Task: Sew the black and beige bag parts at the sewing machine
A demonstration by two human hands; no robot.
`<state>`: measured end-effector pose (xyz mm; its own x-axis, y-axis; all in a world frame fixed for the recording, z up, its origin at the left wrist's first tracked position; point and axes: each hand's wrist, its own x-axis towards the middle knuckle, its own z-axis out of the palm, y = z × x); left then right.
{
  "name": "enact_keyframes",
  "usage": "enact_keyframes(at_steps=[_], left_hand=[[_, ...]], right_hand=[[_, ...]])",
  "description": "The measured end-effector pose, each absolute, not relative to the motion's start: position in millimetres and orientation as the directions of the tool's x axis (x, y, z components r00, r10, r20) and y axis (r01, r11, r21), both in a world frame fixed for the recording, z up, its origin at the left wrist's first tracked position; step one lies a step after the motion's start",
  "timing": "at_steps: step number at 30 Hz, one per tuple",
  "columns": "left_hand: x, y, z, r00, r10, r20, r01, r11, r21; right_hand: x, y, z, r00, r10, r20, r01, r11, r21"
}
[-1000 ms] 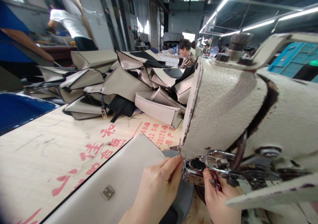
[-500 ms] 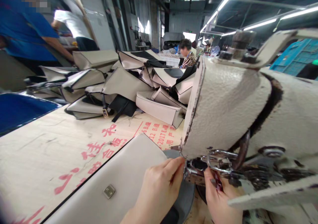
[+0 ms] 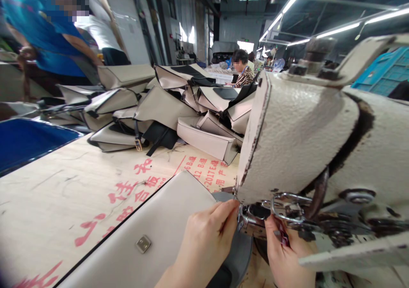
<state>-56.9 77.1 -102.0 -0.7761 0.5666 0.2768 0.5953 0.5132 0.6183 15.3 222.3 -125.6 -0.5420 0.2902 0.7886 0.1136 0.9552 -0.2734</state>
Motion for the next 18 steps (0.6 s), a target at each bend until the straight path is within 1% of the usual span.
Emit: enact_keyframes(at_steps=[5, 10, 18], left_hand=[[-56.4, 77.9, -99.9, -0.776, 0.569, 0.272, 0.594, 0.513, 0.620], [-55.8, 79.0, -98.9, -0.776, 0.573, 0.263, 0.594, 0.523, 0.611], [-55.3, 80.1, -99.9, -0.773, 0.574, 0.269, 0.597, 0.515, 0.615]], right_hand=[[15.7, 221.9, -126.1, -0.539, 0.304, 0.785, 0.110, 0.950, -0.292], [16.8, 224.9, -131.4, -0.544, 0.304, 0.782, 0.128, 0.951, -0.281], [14.0, 224.4, -129.9, -0.521, 0.243, 0.818, 0.094, 0.969, -0.227]])
